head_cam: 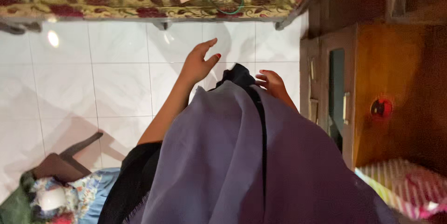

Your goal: The person moves various items between different storage locations, including picking up a green package from a shelf and placing it on another surface, and handling a small boxed item.

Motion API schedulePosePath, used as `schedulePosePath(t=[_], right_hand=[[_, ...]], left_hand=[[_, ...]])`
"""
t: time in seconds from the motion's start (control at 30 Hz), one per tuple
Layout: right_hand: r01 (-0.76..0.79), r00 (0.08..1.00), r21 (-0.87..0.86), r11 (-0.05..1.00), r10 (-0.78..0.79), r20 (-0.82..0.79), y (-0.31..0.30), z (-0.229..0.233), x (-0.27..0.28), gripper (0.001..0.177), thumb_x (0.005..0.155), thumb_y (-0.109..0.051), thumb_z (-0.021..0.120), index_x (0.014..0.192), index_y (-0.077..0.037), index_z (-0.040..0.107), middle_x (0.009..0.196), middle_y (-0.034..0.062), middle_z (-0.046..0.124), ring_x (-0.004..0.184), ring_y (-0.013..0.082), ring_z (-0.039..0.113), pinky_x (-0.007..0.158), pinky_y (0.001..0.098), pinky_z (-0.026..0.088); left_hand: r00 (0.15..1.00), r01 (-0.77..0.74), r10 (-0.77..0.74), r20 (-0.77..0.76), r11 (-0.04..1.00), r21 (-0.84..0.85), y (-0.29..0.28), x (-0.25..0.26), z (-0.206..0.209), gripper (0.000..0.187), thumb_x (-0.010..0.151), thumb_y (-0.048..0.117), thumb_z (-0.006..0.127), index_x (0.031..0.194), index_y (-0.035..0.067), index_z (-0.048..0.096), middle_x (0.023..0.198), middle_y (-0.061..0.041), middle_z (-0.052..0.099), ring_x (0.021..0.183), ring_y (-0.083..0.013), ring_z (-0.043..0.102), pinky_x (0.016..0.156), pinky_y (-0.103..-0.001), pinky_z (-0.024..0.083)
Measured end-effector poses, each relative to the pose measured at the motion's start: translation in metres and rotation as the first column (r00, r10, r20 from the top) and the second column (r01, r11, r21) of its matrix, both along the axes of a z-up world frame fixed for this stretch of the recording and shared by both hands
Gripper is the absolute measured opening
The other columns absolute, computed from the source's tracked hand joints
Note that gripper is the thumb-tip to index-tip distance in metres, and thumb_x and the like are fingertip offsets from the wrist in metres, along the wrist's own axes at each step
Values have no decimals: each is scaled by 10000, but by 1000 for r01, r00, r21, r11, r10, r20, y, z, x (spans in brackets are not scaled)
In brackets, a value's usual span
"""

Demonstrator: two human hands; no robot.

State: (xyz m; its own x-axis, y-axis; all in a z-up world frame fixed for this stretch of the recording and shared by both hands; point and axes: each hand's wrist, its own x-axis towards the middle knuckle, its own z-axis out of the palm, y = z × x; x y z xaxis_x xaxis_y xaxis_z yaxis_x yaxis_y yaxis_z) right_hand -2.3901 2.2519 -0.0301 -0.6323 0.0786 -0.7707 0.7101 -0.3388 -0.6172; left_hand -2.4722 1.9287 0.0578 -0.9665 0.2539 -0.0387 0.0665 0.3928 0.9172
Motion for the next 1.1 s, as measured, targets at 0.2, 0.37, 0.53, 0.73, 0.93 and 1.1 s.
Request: schedulePosePath(t=[0.2, 0.37, 0.53, 0.73, 0.93, 1.1], right_hand=[[-175, 970, 86, 981, 187, -156, 27, -17, -32, 412, 914, -232, 568, 1318, -151, 561, 1318, 92, 648, 1131, 230, 636, 948, 432, 456], [-11, 999, 63, 998, 14, -51, 32, -18, -40, 353, 974, -299, 550, 1275, -122, 597, 1249, 117, 683, 1053, 244, 645, 883, 411, 474], [100, 995, -1, 995, -100, -19, 52, -16, -19, 371, 971, -343, 573, 1286, -147, 588, 1245, 64, 671, 1042, 215, 624, 840, 378, 460], [168, 984, 41, 985, -171, 55, 101, -30, -7, 423, 971, -389, 528, 1321, -156, 576, 1280, 52, 680, 1145, 217, 630, 941, 424, 466], [164, 986, 3, 987, -164, 28, 145, -28, -10, 460, 992, -377, 538, 1373, -121, 570, 1319, 95, 646, 1203, 273, 593, 1038, 481, 430], [184, 982, -3, 983, -184, 48, 214, -41, 9, 492, 1021, -382, 485, 1424, -103, 529, 1351, 95, 637, 1230, 277, 594, 1081, 480, 425]], left_hand=[[999, -31, 29, -19, 994, -109, -3, -6, -33, 543, 940, 306, 753, 1442, 152, 612, 1398, -157, 640, 1304, -314, 602, 1081, -402, 494], [979, -13, 27, 204, 997, -70, 16, -22, -12, 552, 928, 313, 704, 1441, 147, 582, 1416, -154, 612, 1300, -305, 593, 1019, -396, 516], [985, 117, -99, 141, 985, -129, 47, -42, 7, 546, 937, 334, 699, 1434, 140, 587, 1431, -162, 602, 1319, -307, 585, 1021, -397, 512], [988, 139, -125, 86, 972, -191, 86, -67, -9, 563, 926, 323, 684, 1438, 108, 588, 1393, -176, 633, 1245, -335, 621, 1032, -404, 501], [971, 240, -235, 48, 938, -252, 161, -67, -35, 589, 890, 371, 734, 1398, 98, 611, 1375, -199, 628, 1282, -369, 577, 1074, -435, 461], [952, 305, -285, 110, 915, -266, 242, -72, -36, 603, 896, 402, 721, 1409, 110, 601, 1378, -192, 626, 1286, -366, 575, 1070, -437, 459]])
